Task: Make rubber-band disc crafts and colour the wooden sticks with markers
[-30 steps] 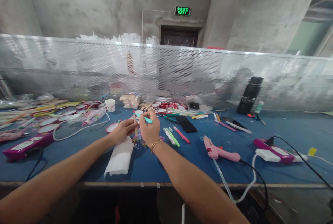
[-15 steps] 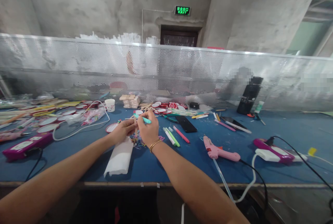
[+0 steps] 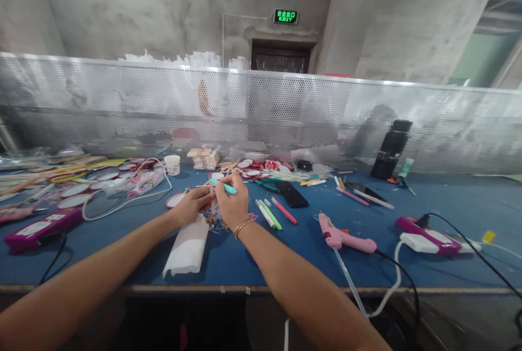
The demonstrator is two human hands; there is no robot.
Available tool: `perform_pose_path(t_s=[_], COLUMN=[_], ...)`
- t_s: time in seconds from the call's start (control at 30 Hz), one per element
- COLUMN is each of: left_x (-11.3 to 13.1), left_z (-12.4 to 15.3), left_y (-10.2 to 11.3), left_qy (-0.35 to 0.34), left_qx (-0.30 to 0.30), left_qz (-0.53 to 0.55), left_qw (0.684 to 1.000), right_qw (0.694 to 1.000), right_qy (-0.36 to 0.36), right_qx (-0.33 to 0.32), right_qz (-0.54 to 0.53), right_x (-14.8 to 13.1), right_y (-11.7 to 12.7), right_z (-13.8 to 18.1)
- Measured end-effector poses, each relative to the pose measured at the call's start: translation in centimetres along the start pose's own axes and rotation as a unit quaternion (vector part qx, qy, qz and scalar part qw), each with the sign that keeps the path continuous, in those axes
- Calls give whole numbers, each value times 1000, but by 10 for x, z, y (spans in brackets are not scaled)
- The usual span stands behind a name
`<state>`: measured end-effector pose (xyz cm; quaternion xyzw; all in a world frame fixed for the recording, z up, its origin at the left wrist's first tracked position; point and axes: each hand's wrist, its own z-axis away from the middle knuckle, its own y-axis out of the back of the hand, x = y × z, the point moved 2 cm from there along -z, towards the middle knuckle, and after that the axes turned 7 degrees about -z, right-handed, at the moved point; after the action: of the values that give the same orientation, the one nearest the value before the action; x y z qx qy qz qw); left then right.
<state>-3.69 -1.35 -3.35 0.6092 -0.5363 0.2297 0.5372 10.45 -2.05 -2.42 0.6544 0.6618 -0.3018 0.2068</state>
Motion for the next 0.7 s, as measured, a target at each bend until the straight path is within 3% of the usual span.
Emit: perform_pose_path(t_s=[0.2, 0.4, 0.7], left_x=[-4, -2, -4], left_z=[-2, -1, -2], left_y=[2, 0, 1], left_qy=[4, 6, 5], left_qx=[1, -7, 0], left_qz=[-4, 9, -11], left_qw=[1000, 1000, 1000], right_qw=[999, 1000, 999], right_qy=[4, 2, 7], right_qx=[31, 6, 31], right_qz=[21, 1, 20], right_x=[1, 0, 0], right_y=[2, 0, 2], right_z=[-1, -1, -2])
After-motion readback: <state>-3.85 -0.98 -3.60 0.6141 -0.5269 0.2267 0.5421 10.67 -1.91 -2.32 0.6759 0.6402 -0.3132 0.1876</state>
